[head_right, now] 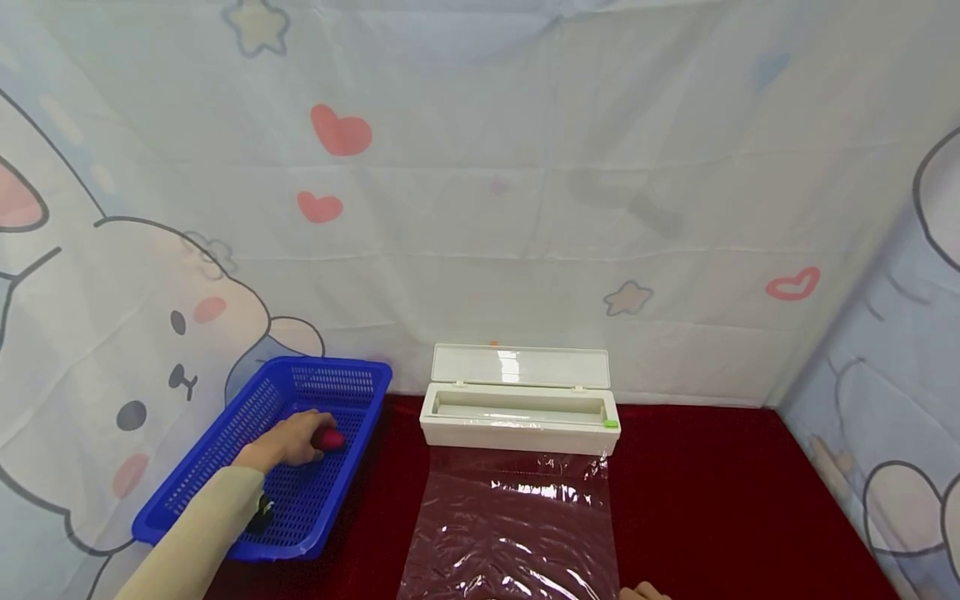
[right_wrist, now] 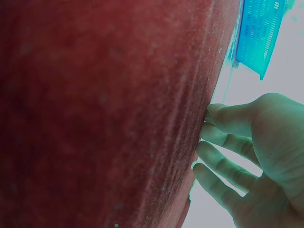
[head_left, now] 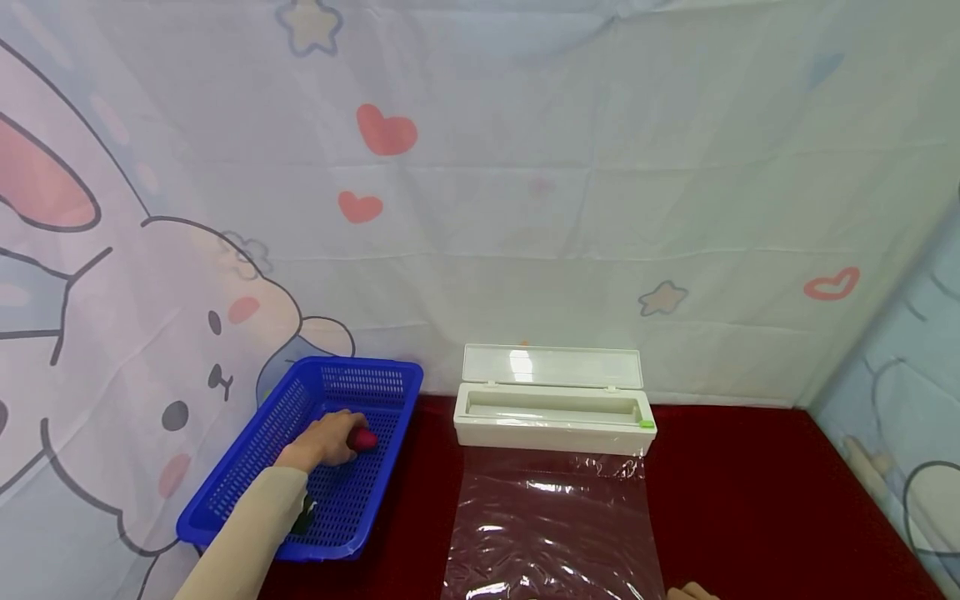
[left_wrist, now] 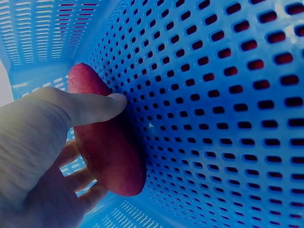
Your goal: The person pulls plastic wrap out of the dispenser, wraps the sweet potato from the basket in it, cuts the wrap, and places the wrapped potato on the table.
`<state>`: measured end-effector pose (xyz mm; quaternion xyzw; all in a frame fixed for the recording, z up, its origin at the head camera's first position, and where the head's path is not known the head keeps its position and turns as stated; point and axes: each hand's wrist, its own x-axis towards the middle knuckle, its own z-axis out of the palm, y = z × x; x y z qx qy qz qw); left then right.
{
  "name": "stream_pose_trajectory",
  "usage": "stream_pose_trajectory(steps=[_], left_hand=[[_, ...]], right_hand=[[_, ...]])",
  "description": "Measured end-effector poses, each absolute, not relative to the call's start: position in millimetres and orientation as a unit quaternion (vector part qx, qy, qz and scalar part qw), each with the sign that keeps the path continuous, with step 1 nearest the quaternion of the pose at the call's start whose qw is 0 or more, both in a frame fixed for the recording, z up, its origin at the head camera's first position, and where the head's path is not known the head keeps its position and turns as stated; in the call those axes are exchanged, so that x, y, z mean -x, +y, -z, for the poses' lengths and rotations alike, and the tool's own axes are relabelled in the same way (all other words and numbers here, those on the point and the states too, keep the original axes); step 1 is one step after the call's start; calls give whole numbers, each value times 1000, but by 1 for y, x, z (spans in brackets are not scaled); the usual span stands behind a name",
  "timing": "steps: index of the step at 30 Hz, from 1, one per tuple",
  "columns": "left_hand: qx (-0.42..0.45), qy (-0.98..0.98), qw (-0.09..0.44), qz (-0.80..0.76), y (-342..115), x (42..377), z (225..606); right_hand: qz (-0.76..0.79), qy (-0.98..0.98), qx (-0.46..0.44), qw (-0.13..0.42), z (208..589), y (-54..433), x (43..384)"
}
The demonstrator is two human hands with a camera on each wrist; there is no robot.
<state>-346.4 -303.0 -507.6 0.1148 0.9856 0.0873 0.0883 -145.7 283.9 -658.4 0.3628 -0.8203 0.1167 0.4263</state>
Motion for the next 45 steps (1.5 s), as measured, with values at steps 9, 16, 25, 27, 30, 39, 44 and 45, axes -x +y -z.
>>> stream_pose_trajectory(steps=[9, 16, 25, 27, 30, 39, 44, 45], left_hand=[[-111, 987, 89, -78, -303, 346, 508], [-110, 987, 85, -81, -303, 344, 507], [-109, 987, 81, -81, -307, 341, 509], [-108, 988, 79, -82, -307, 341, 510], [-106, 988, 79, -85, -308, 340, 509], [-105, 988, 75, -81, -309, 338, 504], [-110, 988, 72, -81, -307, 337, 500], [-111, 988, 72, -80, -307, 337, 498]], right_hand=[[-114, -816, -377, 423, 658, 283, 147], [-122, -828, -378, 395, 656, 286, 146], [-135, -800, -414, 413, 659, 286, 153], [-140, -802, -414, 408, 659, 287, 152], [-136, -802, -422, 401, 659, 287, 152], [-112, -800, -416, 418, 659, 285, 153], [-85, -832, -405, 371, 651, 291, 146], [-81, -841, -397, 360, 650, 291, 144]])
